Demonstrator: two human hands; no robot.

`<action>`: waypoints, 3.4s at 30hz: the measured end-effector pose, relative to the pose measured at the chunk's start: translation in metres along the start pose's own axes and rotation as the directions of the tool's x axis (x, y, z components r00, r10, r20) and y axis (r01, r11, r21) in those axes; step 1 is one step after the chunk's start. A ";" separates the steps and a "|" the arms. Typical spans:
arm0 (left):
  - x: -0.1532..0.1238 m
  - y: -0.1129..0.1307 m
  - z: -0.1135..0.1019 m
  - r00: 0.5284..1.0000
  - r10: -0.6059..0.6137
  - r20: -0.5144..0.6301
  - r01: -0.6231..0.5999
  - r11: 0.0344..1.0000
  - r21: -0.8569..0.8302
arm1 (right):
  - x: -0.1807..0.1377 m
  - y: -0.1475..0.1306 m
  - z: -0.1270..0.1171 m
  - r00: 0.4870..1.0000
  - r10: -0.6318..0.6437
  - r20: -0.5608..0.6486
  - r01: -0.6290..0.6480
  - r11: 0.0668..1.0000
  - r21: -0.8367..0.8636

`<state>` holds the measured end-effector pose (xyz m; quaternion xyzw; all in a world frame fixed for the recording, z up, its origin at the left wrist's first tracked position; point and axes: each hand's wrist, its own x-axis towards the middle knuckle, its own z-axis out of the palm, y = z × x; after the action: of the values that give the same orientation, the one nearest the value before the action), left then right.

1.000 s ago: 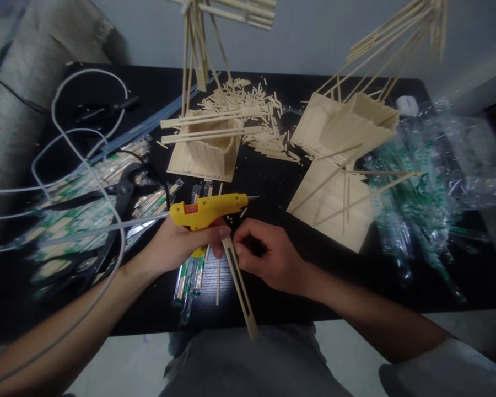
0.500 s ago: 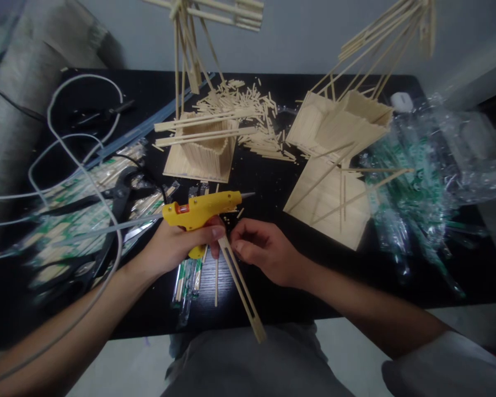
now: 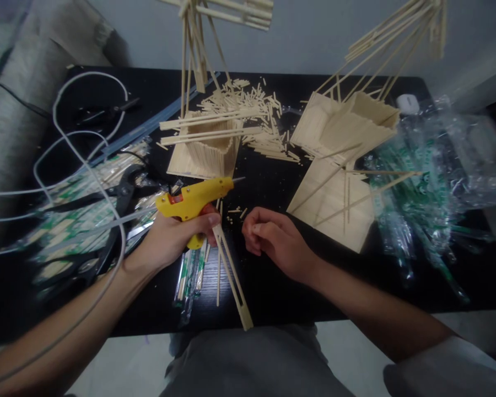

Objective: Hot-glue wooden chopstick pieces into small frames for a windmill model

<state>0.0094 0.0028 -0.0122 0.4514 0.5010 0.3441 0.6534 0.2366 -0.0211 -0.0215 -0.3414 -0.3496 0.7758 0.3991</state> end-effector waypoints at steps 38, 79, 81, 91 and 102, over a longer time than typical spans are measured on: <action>-0.008 0.007 0.018 0.998 0.023 -0.060 -0.011 0.982 0.187 | -0.001 0.001 0.004 0.989 0.129 -0.071 -0.141 0.966 -0.217; -0.003 0.007 0.006 0.985 0.034 -0.169 -0.004 0.985 0.174 | -0.004 0.000 0.007 0.990 0.060 -0.131 -0.090 0.967 -0.238; -0.003 0.009 0.008 0.990 0.036 -0.136 -0.009 0.981 0.191 | -0.004 0.002 0.007 0.992 0.011 -0.126 -0.041 0.969 -0.243; -0.005 0.011 0.015 0.995 -0.009 -0.101 0.035 0.965 0.261 | -0.010 0.007 0.007 0.982 -0.129 -0.140 0.044 0.871 -0.490; -0.003 0.006 0.016 0.993 -0.093 -0.074 0.105 0.977 0.188 | -0.009 0.007 0.003 0.980 -0.194 0.041 0.161 0.658 -0.735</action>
<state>0.0243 -0.0020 -0.0040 0.4753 0.5745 0.2759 0.6066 0.2361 -0.0325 -0.0232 -0.4530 -0.6550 0.5198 0.3091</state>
